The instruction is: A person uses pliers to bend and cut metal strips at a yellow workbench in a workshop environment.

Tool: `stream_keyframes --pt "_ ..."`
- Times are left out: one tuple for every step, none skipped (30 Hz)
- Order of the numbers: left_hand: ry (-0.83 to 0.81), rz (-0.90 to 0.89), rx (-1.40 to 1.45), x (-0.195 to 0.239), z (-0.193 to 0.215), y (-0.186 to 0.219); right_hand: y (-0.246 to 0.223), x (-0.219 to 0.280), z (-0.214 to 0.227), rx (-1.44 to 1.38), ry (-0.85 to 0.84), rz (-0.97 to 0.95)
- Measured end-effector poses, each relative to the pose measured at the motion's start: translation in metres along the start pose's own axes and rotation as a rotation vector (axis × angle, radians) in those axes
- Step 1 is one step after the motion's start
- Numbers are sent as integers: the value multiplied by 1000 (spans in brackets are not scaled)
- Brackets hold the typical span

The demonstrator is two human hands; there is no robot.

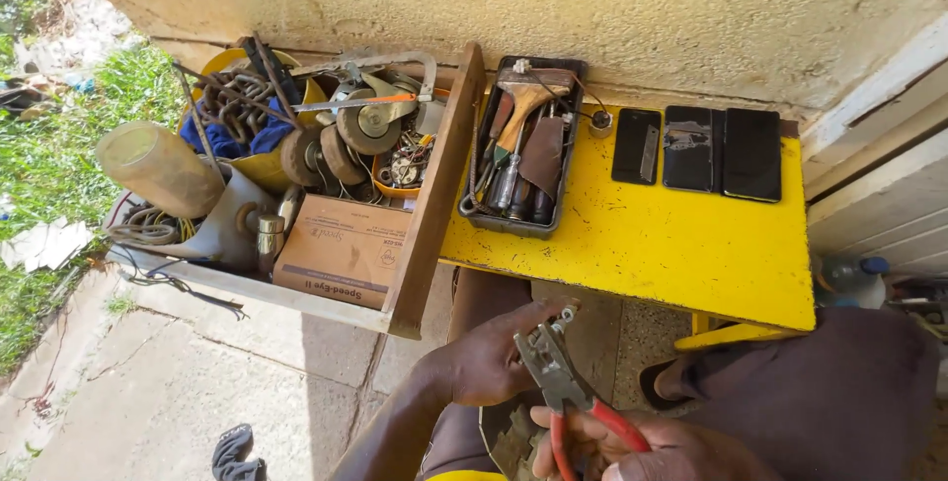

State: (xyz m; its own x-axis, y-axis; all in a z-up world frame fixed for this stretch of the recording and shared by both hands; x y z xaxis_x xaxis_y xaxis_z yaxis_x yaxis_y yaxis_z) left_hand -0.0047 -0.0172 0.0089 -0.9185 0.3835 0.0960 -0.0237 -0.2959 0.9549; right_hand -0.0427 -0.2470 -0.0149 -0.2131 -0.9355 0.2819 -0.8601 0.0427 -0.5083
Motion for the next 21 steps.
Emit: stream_keyframes --pt "0 62 -8 1 -3 -2 -9 3 -7 62 15 -11" --pt "1 62 -8 -1 -1 3 -6 3 -8 63 15 -11" --pt "-27 30 -84 -1 1 9 -4 2 -9 42 16 -7" --pt "-56 -1 -159 -1 2 16 -2 1 -10 21 17 -2" --pt "-56 -3 -163 -1 4 18 0 0 -10 23 15 1" --pt "-74 24 -207 -1 5 19 2 -1 -11 -9 19 17" --pt "-95 49 -250 -2 4 21 4 -1 -11 -42 27 33" --pt "-99 46 -251 -2 5 23 3 0 -12 -42 29 38" --pt "-85 55 -234 -2 5 24 6 0 -11 -187 120 -51" --pt "-72 64 -218 -2 6 25 9 1 -10 -333 209 -140" --pt "-73 63 -219 -2 6 22 10 -1 -10 -333 209 -138" --pt "-54 58 -235 -2 6 20 13 -3 -9 -317 251 -156" --pt "-32 55 -250 -1 7 17 15 -6 -8 -300 292 -176" --pt "-31 55 -250 0 4 12 21 -8 -2 -300 291 -177" --pt "6 17 -220 0 3 9 28 -11 3 -311 255 -156" --pt "44 -21 -190 -1 2 6 34 -14 8 -321 218 -134" --pt "37 -21 -191 0 0 3 39 -17 11 -327 219 -130" --pt "78 -1 -186 0 -1 0 45 -21 16 -311 255 -108" --pt "121 17 -183 0 -1 -3 49 -25 21 -291 288 -86" --pt "117 16 -186 -2 -2 -11 62 -33 35 -294 288 -82" --pt "99 -13 -121 -2 -5 -18 77 -40 51 -306 403 -83"
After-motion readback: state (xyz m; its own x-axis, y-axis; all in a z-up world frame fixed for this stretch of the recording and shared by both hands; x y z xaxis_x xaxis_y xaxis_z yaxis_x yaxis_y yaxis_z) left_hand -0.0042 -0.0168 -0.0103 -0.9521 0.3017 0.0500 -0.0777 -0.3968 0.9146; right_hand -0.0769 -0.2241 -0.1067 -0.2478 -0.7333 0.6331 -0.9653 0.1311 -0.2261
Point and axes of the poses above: each hand's wrist, its own x-axis away from the middle knuckle, its own z-axis out of the back of the hand, y = z × x, the point moved 3 cm from there along -x, towards the middle knuckle, and after that the axes turned 11 degrees about y, right-handed, at the moved point
